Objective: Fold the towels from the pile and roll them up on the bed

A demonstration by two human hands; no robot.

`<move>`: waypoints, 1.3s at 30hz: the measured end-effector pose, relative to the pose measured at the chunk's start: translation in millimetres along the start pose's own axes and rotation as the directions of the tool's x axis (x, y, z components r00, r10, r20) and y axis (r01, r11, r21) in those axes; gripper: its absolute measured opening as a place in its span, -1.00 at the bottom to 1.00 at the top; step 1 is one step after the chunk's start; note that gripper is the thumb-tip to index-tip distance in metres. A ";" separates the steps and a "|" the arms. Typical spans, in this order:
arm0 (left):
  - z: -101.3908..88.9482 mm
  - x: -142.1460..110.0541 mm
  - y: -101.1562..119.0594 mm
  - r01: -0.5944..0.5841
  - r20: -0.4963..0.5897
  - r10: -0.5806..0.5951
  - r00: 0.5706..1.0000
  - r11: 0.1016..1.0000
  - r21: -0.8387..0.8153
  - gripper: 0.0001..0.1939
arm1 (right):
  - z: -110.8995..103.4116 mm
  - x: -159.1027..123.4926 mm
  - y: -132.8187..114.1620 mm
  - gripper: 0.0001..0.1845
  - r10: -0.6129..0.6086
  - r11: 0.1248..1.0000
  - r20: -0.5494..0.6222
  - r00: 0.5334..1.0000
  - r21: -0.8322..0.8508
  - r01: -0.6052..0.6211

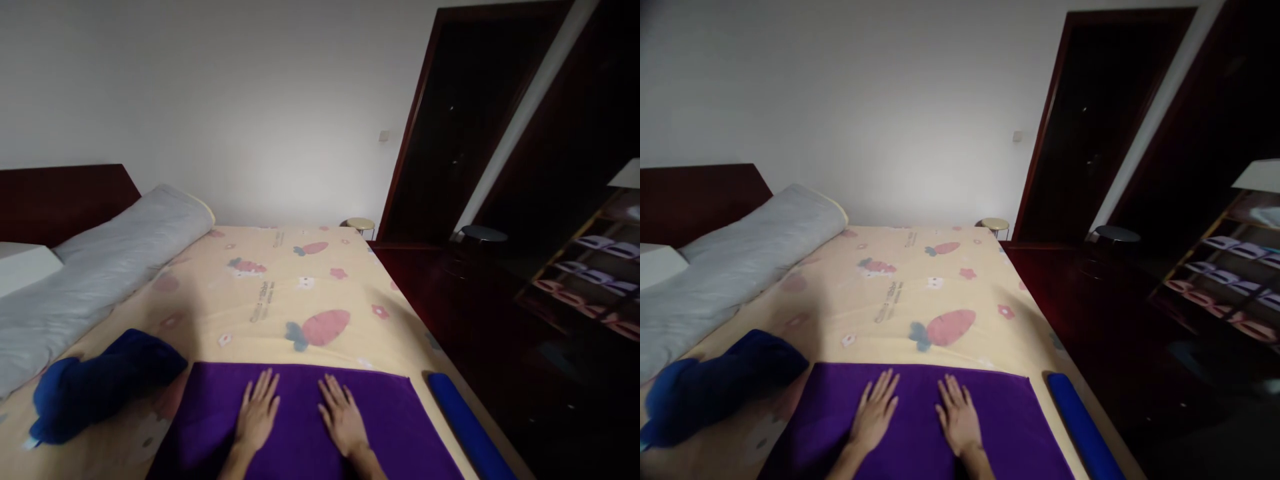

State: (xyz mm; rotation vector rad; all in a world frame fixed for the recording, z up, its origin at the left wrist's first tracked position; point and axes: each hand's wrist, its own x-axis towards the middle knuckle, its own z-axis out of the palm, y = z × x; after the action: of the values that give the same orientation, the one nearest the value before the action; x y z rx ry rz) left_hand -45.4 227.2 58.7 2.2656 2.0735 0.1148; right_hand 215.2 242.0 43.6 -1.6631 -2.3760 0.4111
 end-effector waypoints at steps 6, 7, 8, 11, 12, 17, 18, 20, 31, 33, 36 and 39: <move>7.9 -19.2 -167.1 0.438 -0.190 -0.419 0.888 0.896 0.071 -0.40 | -34.8 -30.7 166.0 -0.26 0.246 0.935 -0.204 0.948 -0.209 -0.287; 9.1 -20.8 -177.6 0.431 -0.202 -0.412 0.888 0.901 0.058 -0.39 | -35.5 -33.6 175.7 -0.23 0.229 0.933 -0.228 0.946 -0.225 -0.280; 9.2 -20.8 -179.3 0.423 -0.209 -0.404 0.890 0.905 0.051 -0.38 | -34.2 -34.8 176.8 -0.21 0.223 0.929 -0.264 0.939 -0.234 -0.286; 6.5 -12.8 -134.0 0.362 -0.226 -0.339 0.913 0.929 0.069 -0.39 | -19.3 -27.3 132.4 -0.22 0.208 0.930 -0.364 0.908 -0.213 -0.299; 5.9 -8.1 -106.6 0.312 -0.225 -0.289 0.931 0.947 0.076 -0.40 | -11.7 -22.2 105.9 -0.26 0.181 0.944 -0.369 0.912 -0.193 -0.266; 9.2 12.5 11.1 -0.012 -0.059 0.010 0.998 0.999 -0.030 -0.45 | 19.9 0.3 -9.0 -0.38 0.020 0.997 -0.206 0.978 -0.064 -0.033; 10.1 12.5 14.1 -0.008 -0.039 0.007 0.999 0.999 -0.037 -0.45 | 20.9 0.4 -12.8 -0.38 0.036 0.998 -0.184 0.982 -0.050 -0.046; 11.7 5.3 -8.9 0.084 -0.041 -0.084 0.996 0.996 -0.004 -0.44 | 16.3 -8.2 6.7 -0.37 0.135 0.988 -0.178 0.975 -0.057 -0.147; 2.3 -43.5 -177.3 0.172 -0.416 -0.130 0.900 0.983 0.065 -0.43 | -4.1 -107.0 142.4 -0.20 0.245 0.922 -0.565 0.788 -0.116 -0.370; 1.1 -24.9 -108.4 0.086 -0.304 -0.056 0.951 0.992 0.087 -0.45 | 13.4 -93.1 81.5 -0.33 0.107 0.962 -0.557 0.823 -0.151 -0.227; 7.7 0.4 6.8 -0.180 -0.165 0.182 0.969 0.983 0.028 -0.45 | 48.1 -81.6 -17.6 -0.41 -0.049 0.988 -0.511 0.858 -0.148 -0.032; 17.6 17.7 83.4 -0.309 -0.121 0.301 0.946 0.949 -0.057 -0.41 | 70.3 -103.4 -81.5 -0.49 -0.127 0.992 -0.449 0.884 -0.057 0.114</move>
State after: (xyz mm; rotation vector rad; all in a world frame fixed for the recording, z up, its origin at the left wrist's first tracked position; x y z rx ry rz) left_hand 40.6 237.5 49.7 2.5691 1.7113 0.3373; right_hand 155.4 110.9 4.4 -1.4181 -2.1209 -0.0369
